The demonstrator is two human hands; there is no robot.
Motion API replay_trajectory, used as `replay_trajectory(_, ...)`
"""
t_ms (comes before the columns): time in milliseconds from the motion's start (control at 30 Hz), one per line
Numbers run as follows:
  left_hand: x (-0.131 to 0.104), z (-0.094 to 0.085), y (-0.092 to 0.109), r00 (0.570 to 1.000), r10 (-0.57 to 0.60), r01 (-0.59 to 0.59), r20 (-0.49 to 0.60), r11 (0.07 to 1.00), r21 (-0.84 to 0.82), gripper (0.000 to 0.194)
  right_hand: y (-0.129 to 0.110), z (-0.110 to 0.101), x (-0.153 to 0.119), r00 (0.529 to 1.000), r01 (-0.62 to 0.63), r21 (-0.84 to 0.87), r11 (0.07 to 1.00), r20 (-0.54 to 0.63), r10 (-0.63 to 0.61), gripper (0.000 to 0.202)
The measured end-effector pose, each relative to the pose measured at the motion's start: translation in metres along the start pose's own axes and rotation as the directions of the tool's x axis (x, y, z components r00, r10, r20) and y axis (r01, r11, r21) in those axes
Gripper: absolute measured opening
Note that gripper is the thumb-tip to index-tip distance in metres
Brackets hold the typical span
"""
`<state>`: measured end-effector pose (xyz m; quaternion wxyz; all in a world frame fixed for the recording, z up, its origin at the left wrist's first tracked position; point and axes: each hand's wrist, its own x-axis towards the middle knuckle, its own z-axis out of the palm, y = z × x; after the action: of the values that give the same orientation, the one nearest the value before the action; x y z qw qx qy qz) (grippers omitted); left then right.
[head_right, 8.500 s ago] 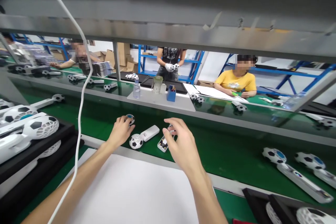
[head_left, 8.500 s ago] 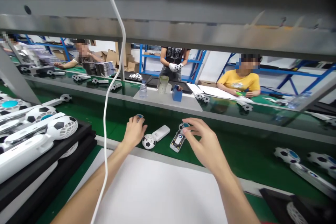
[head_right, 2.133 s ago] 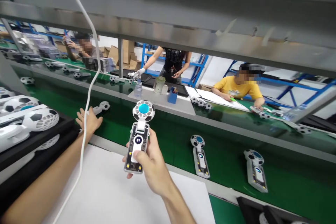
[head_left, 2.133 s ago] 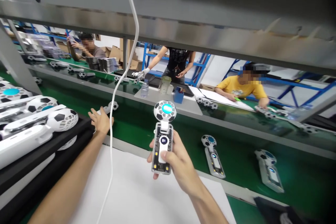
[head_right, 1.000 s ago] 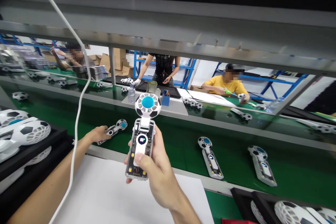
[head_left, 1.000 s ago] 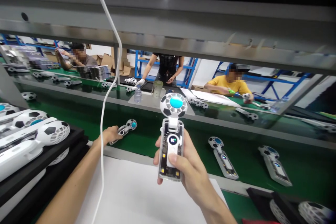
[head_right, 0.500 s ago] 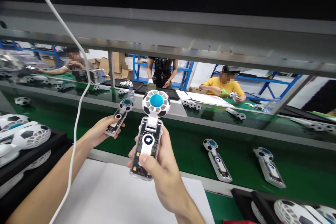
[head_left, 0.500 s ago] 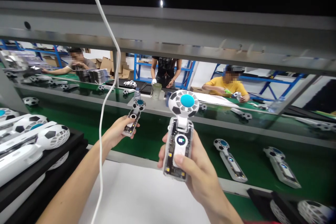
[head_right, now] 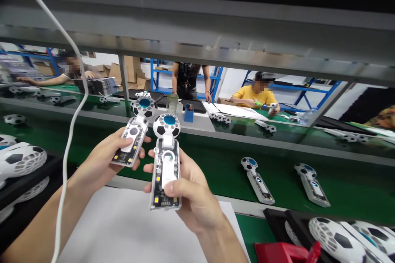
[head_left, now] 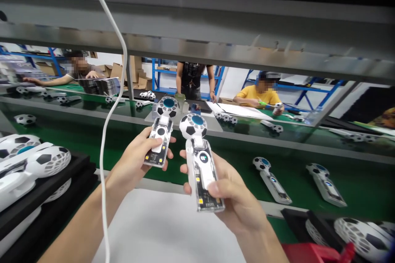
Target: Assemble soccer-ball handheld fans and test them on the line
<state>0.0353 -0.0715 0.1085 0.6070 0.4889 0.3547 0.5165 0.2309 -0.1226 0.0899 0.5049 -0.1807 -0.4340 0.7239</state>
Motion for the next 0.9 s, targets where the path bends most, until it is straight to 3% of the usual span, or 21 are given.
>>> replay_trajectory(400, -0.01, -0.004, 0.011, 0.999, 0.032, -0.033, 0.015, 0.999, 0.02, 0.034, -0.001, -0.002, 0.002, 0.991, 0.124, -0.049, 0.991, -0.048, -0.126, 0.063)
replay_trajectory(900, -0.009, -0.005, 0.014, 0.999, 0.026, -0.027, -0.03, 0.999, -0.031, 0.039, -0.004, 0.006, -0.001, 0.968, 0.137, -0.14, 0.981, -0.193, -0.163, 0.064)
